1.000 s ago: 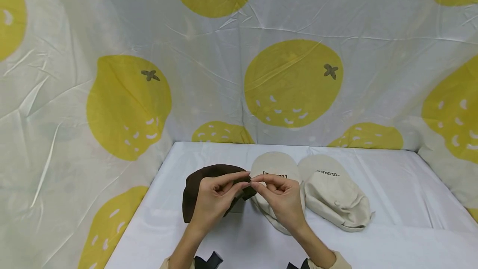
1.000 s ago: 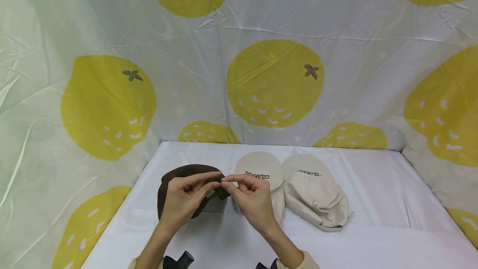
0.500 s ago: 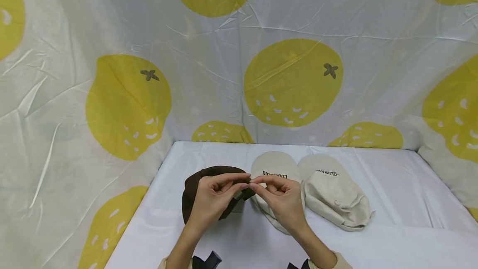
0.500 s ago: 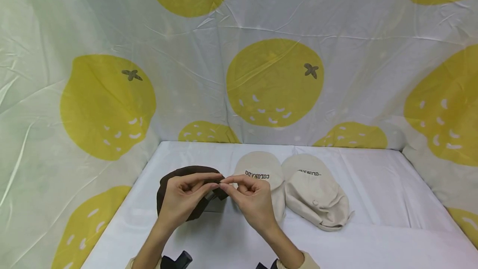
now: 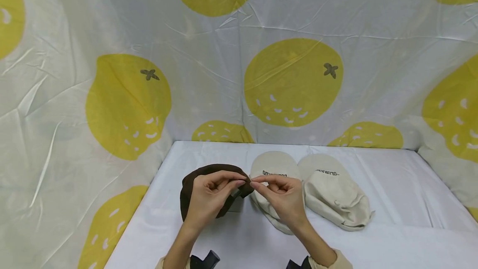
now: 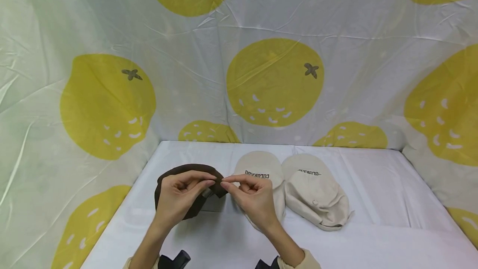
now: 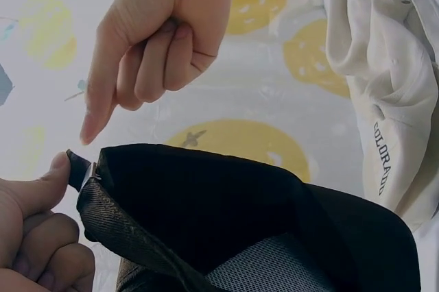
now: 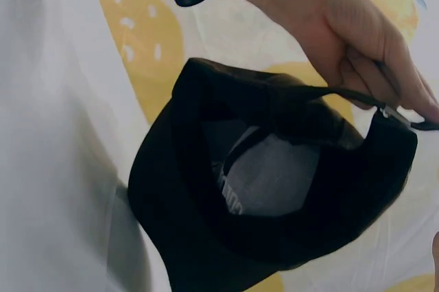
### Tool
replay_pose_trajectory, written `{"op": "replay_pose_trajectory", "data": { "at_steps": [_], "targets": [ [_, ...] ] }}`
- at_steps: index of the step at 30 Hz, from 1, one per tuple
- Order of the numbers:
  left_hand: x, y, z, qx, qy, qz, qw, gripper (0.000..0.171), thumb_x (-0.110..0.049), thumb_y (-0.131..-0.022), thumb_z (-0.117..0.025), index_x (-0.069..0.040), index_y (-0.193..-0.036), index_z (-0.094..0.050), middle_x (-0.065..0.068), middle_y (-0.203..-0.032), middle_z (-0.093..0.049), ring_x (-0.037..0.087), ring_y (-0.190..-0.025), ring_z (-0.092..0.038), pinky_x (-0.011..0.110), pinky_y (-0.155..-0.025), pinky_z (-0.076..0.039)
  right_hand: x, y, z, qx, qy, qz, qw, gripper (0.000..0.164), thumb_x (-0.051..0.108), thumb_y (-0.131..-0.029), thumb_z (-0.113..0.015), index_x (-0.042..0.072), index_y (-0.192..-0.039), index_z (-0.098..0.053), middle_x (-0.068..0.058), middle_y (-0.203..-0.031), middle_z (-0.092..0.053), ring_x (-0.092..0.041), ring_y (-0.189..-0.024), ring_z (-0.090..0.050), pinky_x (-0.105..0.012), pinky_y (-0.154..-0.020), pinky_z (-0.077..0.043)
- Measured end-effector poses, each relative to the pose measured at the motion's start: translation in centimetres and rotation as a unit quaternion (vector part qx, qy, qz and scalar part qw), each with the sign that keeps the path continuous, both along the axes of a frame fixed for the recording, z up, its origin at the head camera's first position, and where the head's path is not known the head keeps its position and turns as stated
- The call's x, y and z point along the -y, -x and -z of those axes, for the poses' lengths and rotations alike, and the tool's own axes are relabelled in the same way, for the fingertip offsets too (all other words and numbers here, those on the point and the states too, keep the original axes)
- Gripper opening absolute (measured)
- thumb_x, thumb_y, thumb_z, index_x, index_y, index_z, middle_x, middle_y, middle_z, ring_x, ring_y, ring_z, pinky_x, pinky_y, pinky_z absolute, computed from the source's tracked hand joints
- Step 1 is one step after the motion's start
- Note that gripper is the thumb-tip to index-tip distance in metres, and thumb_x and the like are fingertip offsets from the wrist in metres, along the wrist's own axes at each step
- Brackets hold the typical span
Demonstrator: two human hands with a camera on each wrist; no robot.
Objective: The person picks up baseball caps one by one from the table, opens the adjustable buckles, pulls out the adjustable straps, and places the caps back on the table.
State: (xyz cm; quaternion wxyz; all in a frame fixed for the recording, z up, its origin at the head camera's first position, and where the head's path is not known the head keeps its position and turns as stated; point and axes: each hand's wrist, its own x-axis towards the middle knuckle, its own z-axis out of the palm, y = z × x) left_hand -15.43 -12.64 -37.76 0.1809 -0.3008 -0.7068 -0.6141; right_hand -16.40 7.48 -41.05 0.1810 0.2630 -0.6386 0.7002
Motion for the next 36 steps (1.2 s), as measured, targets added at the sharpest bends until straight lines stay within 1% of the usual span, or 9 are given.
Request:
{"op": "replay_pose_trajectory", "data": {
  "at_steps": [4, 9, 11, 16, 24, 26, 29, 32, 36],
  "targets": [
    [0.3, -0.1, -0.2, 0.0, 0.001, -0.009, 1.0, 0.013, 0.008, -0.088, -0.076, -0.001, -0.097, -0.078, 0.013, -0.076, -0.074, 0.008, -0.05, -0.026, 0.019, -0.05, -0.036, -0.2, 0.4, 0.3, 0.011, 0.001, -0.022, 1.0, 0.014, -0.008, -0.084, -0.079, -0.004, -0.097, -0.08, -0.003, -0.048, -0.025, -0.013, -0.046, -0.018, -0.019, -0.039, -0.018],
    [0.5, -0.1, -0.4, -0.006, 0.004, -0.013, 0.9999, 0.014, 0.008, -0.088, -0.076, -0.002, -0.097, -0.078, 0.008, -0.06, -0.06, 0.011, -0.05, -0.023, 0.023, -0.047, -0.032, -0.1, 0.7, 0.7, 0.018, 0.001, -0.061, 0.998, 0.017, -0.009, -0.085, -0.078, -0.007, -0.101, -0.078, -0.005, -0.049, -0.026, -0.013, -0.046, -0.019, -0.022, -0.04, -0.02],
    [0.6, -0.1, -0.4, -0.006, 0.004, -0.012, 0.9999, 0.014, 0.008, -0.088, -0.075, -0.002, -0.097, -0.078, 0.007, -0.06, -0.06, 0.011, -0.05, -0.023, 0.025, -0.046, -0.032, 0.0, 0.8, 0.9, 0.016, -0.002, -0.078, 0.997, 0.017, -0.009, -0.085, -0.078, -0.008, -0.102, -0.078, -0.006, -0.048, -0.026, -0.013, -0.046, -0.019, -0.022, -0.04, -0.02],
    [0.6, -0.2, -0.5, -0.005, 0.008, -0.013, 0.9999, 0.013, 0.006, -0.089, -0.076, -0.003, -0.098, -0.078, 0.006, -0.055, -0.055, 0.011, -0.05, -0.022, 0.023, -0.048, -0.034, 0.2, 0.8, 1.1, 0.017, -0.002, -0.11, 0.994, 0.018, -0.009, -0.085, -0.078, -0.012, -0.103, -0.076, -0.011, -0.045, -0.039, -0.012, -0.044, -0.021, -0.023, -0.039, -0.021],
    [0.6, -0.3, -0.6, 0.003, 0.006, -0.007, 1.0, 0.013, 0.006, -0.088, -0.076, -0.004, -0.098, -0.078, 0.002, -0.052, -0.048, 0.012, -0.05, -0.02, 0.025, -0.046, -0.031, 0.5, 0.7, 1.3, 0.015, -0.009, -0.113, 0.993, 0.02, -0.008, -0.084, -0.08, -0.01, -0.103, -0.077, -0.01, -0.045, -0.039, -0.011, -0.046, -0.022, -0.025, -0.04, -0.022],
    [0.6, -0.4, -0.6, 0.004, 0.006, -0.005, 1.0, 0.013, 0.006, -0.088, -0.077, -0.004, -0.097, -0.078, 0.001, -0.051, -0.046, 0.012, -0.049, -0.02, 0.025, -0.046, -0.031, 0.6, 0.6, 1.3, 0.016, -0.01, -0.112, 0.994, 0.019, -0.007, -0.084, -0.079, -0.01, -0.103, -0.078, -0.013, -0.05, -0.051, -0.004, -0.047, -0.027, -0.02, -0.041, -0.026],
    [0.6, -0.4, -0.7, 0.006, 0.007, -0.002, 1.0, 0.012, 0.005, -0.088, -0.077, -0.004, -0.096, -0.078, 0.0, -0.05, -0.04, 0.012, -0.05, -0.019, 0.025, -0.046, -0.029, 0.7, 0.6, 1.4, 0.018, -0.013, -0.11, 0.994, 0.016, -0.006, -0.087, -0.078, -0.01, -0.102, -0.078, -0.02, -0.071, -0.072, 0.005, -0.056, -0.044, -0.012, -0.05, -0.039],
    [0.8, -0.5, -0.8, 0.013, 0.007, 0.014, 0.9998, 0.012, 0.006, -0.089, -0.076, -0.003, -0.096, -0.077, 0.003, -0.05, -0.042, 0.011, -0.049, -0.02, 0.026, -0.044, -0.026, 0.7, 0.6, 1.4, 0.016, -0.018, -0.102, 0.995, 0.013, -0.005, -0.088, -0.076, -0.009, -0.101, -0.078, -0.021, -0.086, -0.077, 0.007, -0.06, -0.048, -0.012, -0.052, -0.041],
    [1.0, -0.6, -0.9, 0.023, 0.016, 0.04, 0.9988, 0.011, 0.006, -0.09, -0.075, -0.003, -0.098, -0.076, 0.005, -0.05, -0.042, 0.011, -0.049, -0.02, 0.026, -0.043, -0.022, 0.8, 0.5, 1.5, 0.012, -0.02, -0.094, 0.995, 0.012, -0.006, -0.089, -0.076, -0.009, -0.1, -0.079, -0.014, -0.071, -0.073, 0.003, -0.053, -0.038, -0.022, -0.043, -0.031]
  ]
}}
